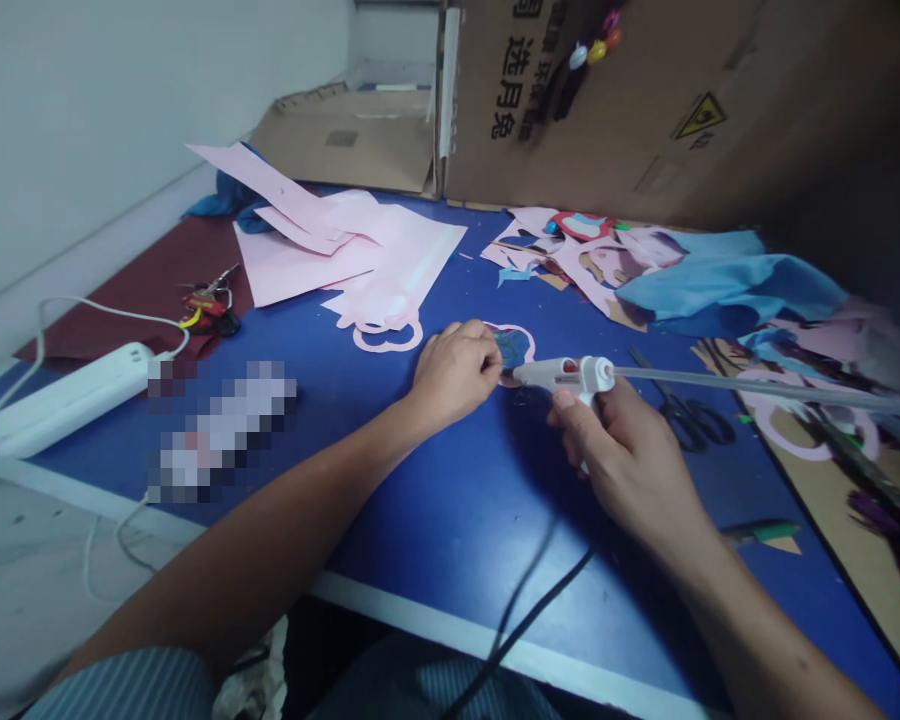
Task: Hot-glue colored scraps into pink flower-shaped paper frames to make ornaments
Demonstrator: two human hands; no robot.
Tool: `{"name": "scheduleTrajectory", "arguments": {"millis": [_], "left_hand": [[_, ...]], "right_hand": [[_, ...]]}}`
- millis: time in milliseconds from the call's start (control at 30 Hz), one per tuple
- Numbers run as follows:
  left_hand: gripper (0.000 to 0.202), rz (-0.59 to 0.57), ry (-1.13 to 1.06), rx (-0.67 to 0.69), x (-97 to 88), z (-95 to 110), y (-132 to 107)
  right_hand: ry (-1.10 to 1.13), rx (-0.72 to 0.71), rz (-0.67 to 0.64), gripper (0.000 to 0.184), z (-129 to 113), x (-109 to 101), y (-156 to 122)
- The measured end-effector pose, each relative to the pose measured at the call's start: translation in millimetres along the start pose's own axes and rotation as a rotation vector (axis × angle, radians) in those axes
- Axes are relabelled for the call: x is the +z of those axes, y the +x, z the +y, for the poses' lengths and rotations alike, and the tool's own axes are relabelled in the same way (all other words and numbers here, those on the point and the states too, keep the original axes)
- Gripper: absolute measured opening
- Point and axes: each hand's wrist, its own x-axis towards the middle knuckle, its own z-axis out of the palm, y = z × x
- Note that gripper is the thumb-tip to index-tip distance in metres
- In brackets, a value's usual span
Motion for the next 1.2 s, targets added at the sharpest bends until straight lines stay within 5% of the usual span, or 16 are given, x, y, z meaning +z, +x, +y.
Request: {"name": "scheduleTrajectory", "arguments": {"millis": [1200], "left_hand": [[0.021, 0.016, -0.026, 0.01, -0.5, -2.5, -2.0]], "right_hand": [[-0.053, -0.013, 0.01, 0.047, 2.1, -3.3, -0.1]]}}
